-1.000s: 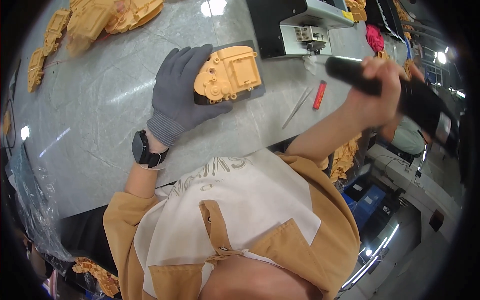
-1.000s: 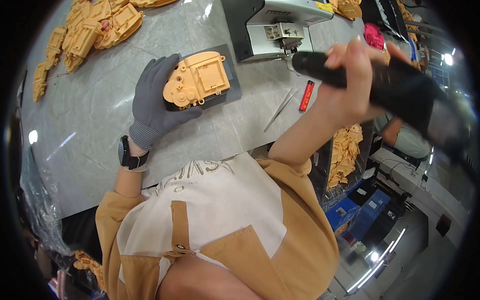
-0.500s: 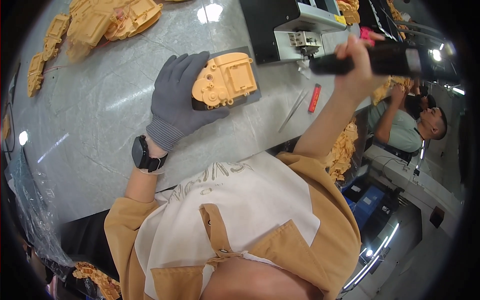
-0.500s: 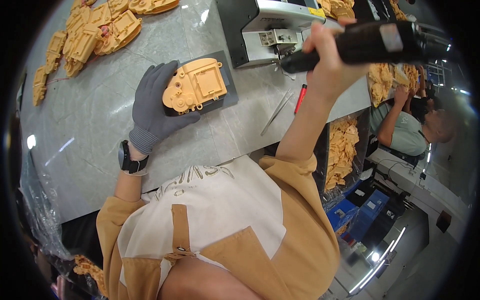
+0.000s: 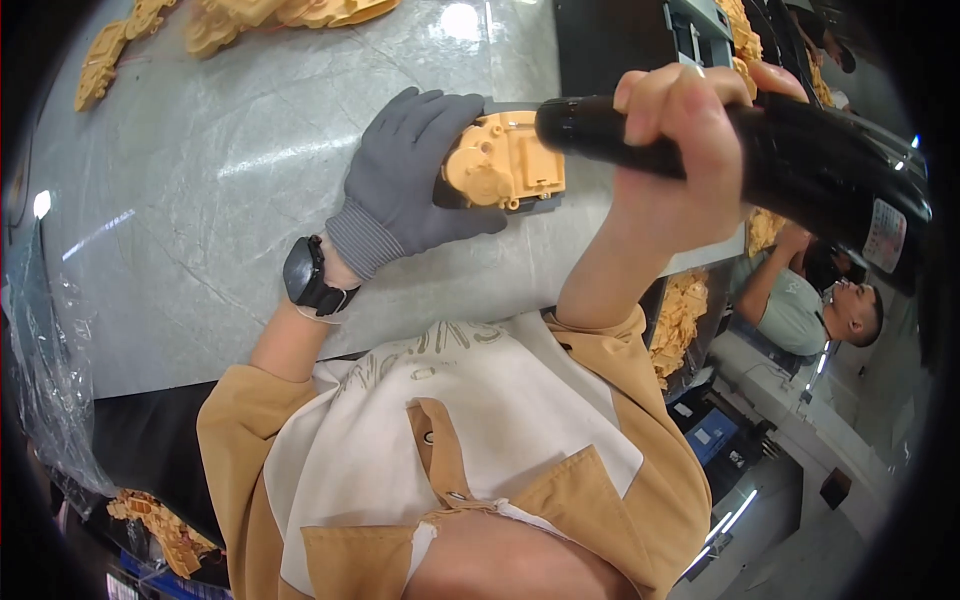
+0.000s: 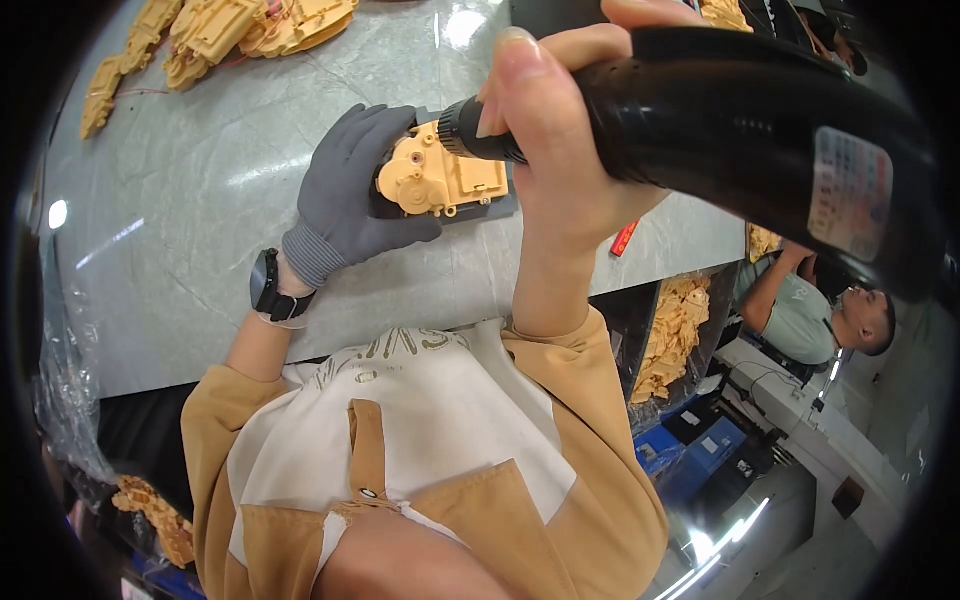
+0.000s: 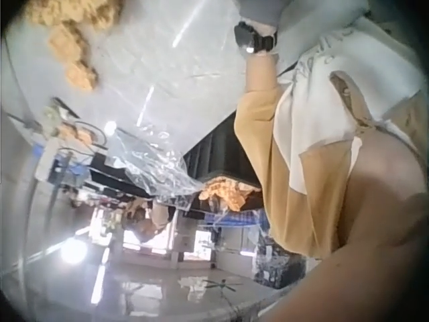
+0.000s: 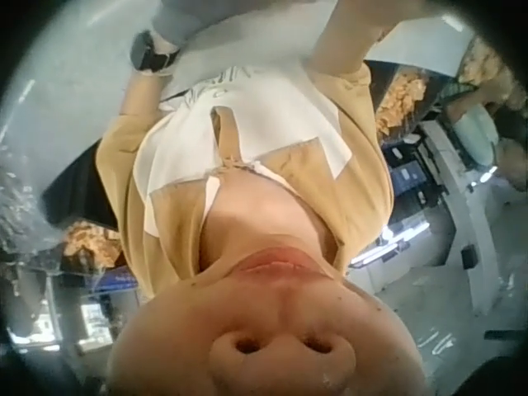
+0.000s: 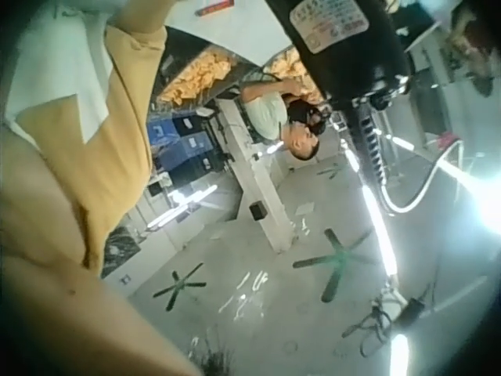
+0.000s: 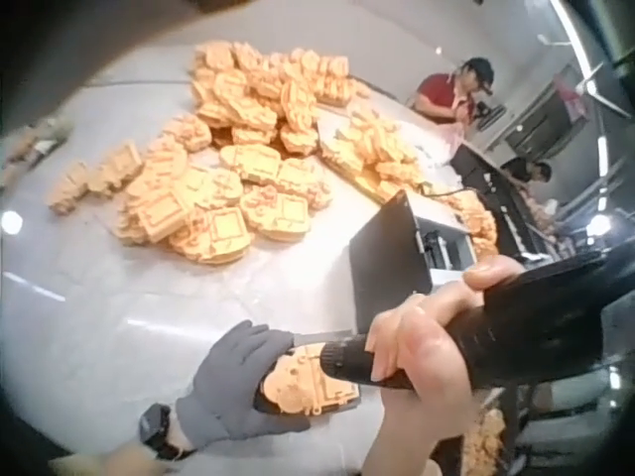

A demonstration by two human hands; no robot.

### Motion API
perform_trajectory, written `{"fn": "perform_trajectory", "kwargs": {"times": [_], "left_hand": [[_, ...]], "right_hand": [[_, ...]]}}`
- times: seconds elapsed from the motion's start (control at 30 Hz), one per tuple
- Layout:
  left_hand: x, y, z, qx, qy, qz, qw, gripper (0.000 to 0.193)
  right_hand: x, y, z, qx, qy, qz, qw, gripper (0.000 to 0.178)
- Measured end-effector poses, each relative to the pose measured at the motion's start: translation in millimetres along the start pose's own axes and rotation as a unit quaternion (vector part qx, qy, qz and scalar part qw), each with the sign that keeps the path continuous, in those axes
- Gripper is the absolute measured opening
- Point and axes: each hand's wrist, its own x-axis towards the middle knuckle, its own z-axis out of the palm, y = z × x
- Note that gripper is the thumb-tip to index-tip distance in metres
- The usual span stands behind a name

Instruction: The person assembles small yellow plastic toy or electronic housing components by hand, joining them with screws using an electric screwdriver.

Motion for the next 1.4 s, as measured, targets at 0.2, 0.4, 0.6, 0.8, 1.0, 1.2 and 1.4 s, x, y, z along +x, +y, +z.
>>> {"fn": "perform_trajectory", "kwargs": {"times": [0.2, 0.4, 0.6, 0.8, 1.0, 1.2, 1.4], "left_hand": [[-4.5, -5.4, -0.6, -0.007, 0.029, -0.01, 1.0, 0.073], [-0.1, -3.3, -5.1, -0.013, 0.016, 0.005, 1.0, 0.074], [-0.9, -5.1, -5.3, -0.029, 0.008, -0.009, 1.0, 0.077], [-2.3, -10.1, -3.2, -0.034, 0.017, -0.02, 0.999, 0.073], [-4.1, -8.8, -1.8, -0.017, 0.026, -0.018, 0.999, 0.067], [-6.4, -2.8, -4.0, 0.023, 0.022, 0.011, 0.999, 0.066], [10.1, 40.8, -16.0, 0.186, -0.015, -0.12, 0.975, 0.052]], "right_hand": [[-1.0, 11.5, 10.2, -0.022, -0.042, 0.015, 0.999, 0.042], [1.9, 20.1, 16.0, -0.06, -0.009, 0.048, 0.997, 0.039], [1.8, 21.2, 25.1, -0.079, 0.0, 0.081, 0.994, 0.035], [5.7, 24.8, 25.0, -0.143, -0.034, 0.091, 0.985, 0.033], [-0.2, 27.9, 21.4, -0.077, -0.007, 0.087, 0.993, 0.034], [-9.7, 16.6, 17.7, -0.134, -0.02, 0.067, 0.988, 0.043], [-42.0, -61.0, -42.7, 0.151, 0.074, -0.09, 0.982, 0.029]]}}
